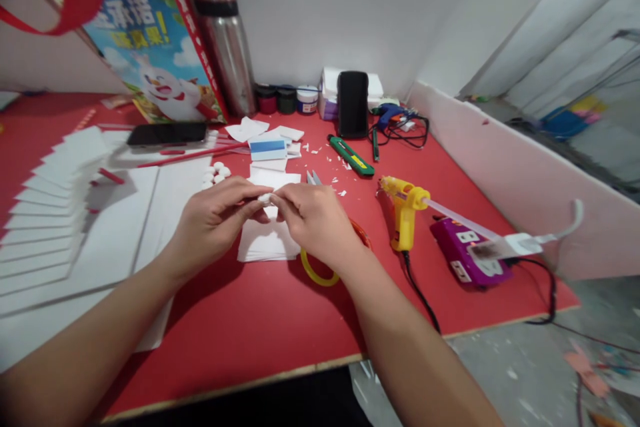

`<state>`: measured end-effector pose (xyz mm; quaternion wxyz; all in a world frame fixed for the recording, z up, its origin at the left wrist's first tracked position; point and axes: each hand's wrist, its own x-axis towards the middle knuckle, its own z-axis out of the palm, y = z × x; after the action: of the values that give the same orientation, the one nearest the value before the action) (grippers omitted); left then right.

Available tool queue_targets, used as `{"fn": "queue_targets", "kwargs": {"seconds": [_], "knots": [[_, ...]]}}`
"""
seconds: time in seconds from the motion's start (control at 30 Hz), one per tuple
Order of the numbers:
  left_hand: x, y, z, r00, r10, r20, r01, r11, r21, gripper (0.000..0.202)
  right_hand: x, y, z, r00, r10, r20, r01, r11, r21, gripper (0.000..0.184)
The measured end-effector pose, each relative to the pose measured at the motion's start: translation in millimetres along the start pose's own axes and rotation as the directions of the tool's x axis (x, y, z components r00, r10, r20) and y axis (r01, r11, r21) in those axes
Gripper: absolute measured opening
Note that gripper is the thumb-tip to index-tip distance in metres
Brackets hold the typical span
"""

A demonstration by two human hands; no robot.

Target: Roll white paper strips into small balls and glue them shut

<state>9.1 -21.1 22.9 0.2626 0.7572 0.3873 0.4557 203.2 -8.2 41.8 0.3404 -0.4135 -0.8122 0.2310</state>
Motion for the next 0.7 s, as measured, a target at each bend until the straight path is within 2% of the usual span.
{"fn": "queue_targets", "kwargs": {"seconds": [0.07, 0.17, 0.3, 0.43, 0.53, 0.7], "knots": [[-0.7, 1.5, 4.2, 0.999, -0.044, -0.026, 0.044, 0.999, 0.0, 0.019, -0.6, -0.6, 2.1, 0.999, 0.008, -0.033, -0.01, 0.998, -0.06, 0.027], [-1.9, 3.9, 10.7, 0.991, -0.103, -0.086, 0.101, 0.994, -0.034, 0.017, -2.2, -1.3, 5.7, 0.998, -0.052, -0.039, 0.045, 0.986, -0.16, 0.027], [-3.3, 6.3, 15.2, 0.976, -0.176, -0.132, 0.163, 0.981, -0.102, 0.015, -5.1, -4.1, 10.8, 0.993, -0.108, 0.039, 0.115, 0.925, -0.361, 0.024], [-3.3, 5.2, 15.1, 0.979, -0.16, -0.127, 0.154, 0.987, -0.054, 0.015, -7.2, -8.2, 15.1, 0.99, -0.104, 0.092, 0.137, 0.842, -0.522, 0.027], [-2.5, 1.9, 14.2, 0.984, -0.144, -0.107, 0.142, 0.989, -0.024, 0.016, -7.7, -8.4, 18.5, 0.995, -0.101, 0.027, 0.1, 0.837, -0.538, 0.029], [-2.8, -2.3, 12.8, 0.99, -0.118, -0.079, 0.116, 0.993, -0.026, 0.017, -7.7, -7.0, 20.4, 0.993, -0.089, -0.073, 0.045, 0.887, -0.46, 0.029]]}}
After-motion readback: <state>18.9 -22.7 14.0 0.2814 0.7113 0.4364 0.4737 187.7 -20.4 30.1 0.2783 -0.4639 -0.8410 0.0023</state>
